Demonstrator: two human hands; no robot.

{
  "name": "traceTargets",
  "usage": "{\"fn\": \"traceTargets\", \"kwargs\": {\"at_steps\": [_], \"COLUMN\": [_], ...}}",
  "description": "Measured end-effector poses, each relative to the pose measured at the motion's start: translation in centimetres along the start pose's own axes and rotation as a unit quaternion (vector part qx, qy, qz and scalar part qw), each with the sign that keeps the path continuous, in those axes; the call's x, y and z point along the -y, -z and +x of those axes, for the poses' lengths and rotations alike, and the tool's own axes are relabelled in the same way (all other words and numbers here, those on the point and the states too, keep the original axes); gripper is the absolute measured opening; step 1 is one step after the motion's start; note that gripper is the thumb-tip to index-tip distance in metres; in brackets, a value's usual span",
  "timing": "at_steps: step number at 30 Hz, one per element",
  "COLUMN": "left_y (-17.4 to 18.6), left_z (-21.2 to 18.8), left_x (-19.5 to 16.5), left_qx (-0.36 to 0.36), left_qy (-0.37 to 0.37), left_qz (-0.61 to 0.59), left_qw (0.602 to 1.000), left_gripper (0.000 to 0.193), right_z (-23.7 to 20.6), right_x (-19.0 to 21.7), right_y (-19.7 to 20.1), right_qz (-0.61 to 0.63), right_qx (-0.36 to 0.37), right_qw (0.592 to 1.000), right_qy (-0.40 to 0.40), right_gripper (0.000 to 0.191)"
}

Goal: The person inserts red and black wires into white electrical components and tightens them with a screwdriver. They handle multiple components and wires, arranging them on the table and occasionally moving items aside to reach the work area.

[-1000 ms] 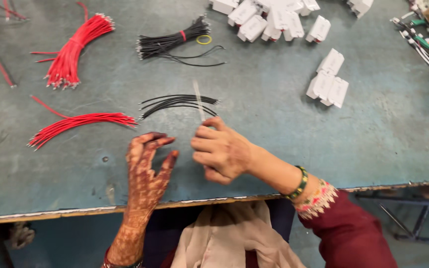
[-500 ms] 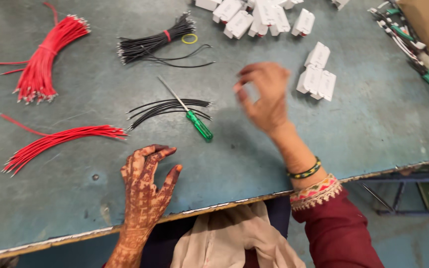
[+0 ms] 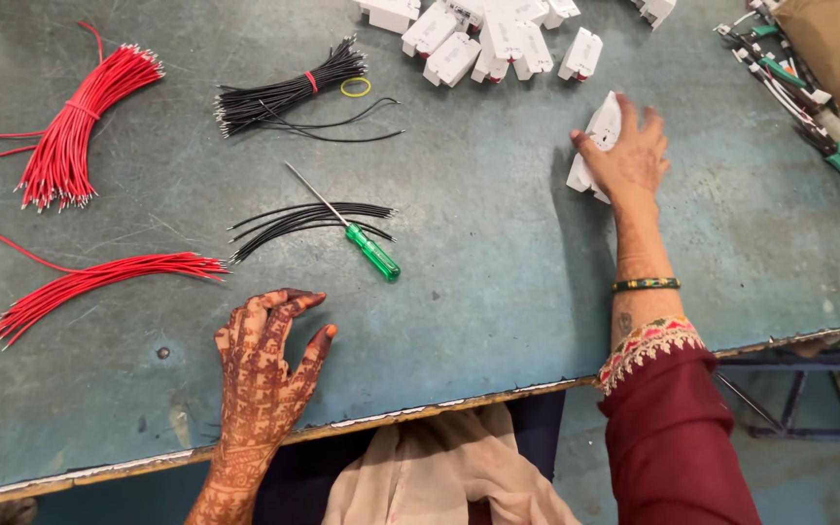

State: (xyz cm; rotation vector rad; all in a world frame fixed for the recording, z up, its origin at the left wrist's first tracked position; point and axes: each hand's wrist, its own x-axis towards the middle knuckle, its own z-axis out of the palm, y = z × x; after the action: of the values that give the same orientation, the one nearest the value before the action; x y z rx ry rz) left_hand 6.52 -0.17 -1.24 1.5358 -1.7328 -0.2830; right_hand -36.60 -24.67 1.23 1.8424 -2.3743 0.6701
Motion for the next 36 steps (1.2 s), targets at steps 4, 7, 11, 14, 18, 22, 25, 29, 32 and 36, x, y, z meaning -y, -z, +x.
{"fn": "traceTargets", "kwargs": {"at_steps": [4,7,11,14,18,22,25,29,32,36], "left_y": [0.1,0.1,0.0,-0.1,0.0,0.0,0.0,0.0,-0.1,-0.3], "left_z": [0.0,0.0,0.1,0.0,-0.2,-0.3,-0.2,-0.1,0.0,0.0], "left_x": [0.1,0.2,0.2,0.1,-0.1,-0.2,-0.2,-0.2,-0.2,-0.2], "left_qx": [-0.005,-0.009,-0.004,-0.009,-0.015,-0.012,-0.005,-0.009,-0.011,-0.009], "left_qy": [0.004,0.014,0.017,0.0,-0.004,-0.004,-0.005,-0.003,-0.008,-0.007], "left_qz": [-0.009,-0.016,-0.004,0.005,-0.007,-0.012,-0.015,-0.023,-0.018,-0.007], "left_qw": [1.0,1.0,1.0,1.0,1.0,1.0,1.0,1.0,1.0,1.0], "left_gripper": [0.043,0.043,0.044,0.043,0.043,0.043,0.043,0.044,0.044,0.044], "right_z": [-0.1,-1.1,-4.1,-7.4,-10.4,-11.7,-12.1,-12.3,-12.3,-12.3], "right_x": [0.1,0.4,2.4,4.4,5.2,4.3,3.7,3.9,4.9,6.2], "right_y": [-0.5,-0.6,0.4,2.2,6.2,7.7,6.9,5.8,5.2,4.5], "right_qz": [0.015,-0.015,0.073,0.111,0.093,0.075,-0.014,-0.027,0.046,0.05], "right_qx": [-0.007,-0.021,0.059,0.191,0.24,0.238,0.198,0.202,0.209,0.207], "right_qw": [0.998,0.995,0.965,0.904,0.885,0.904,0.936,0.954,0.955,0.948], "right_qy": [0.06,0.096,0.246,0.367,0.387,0.348,0.291,0.221,0.208,0.235], "right_gripper": [0.051,0.048,0.05,0.051,0.069,0.105,0.116,0.107,0.101,0.101]}}
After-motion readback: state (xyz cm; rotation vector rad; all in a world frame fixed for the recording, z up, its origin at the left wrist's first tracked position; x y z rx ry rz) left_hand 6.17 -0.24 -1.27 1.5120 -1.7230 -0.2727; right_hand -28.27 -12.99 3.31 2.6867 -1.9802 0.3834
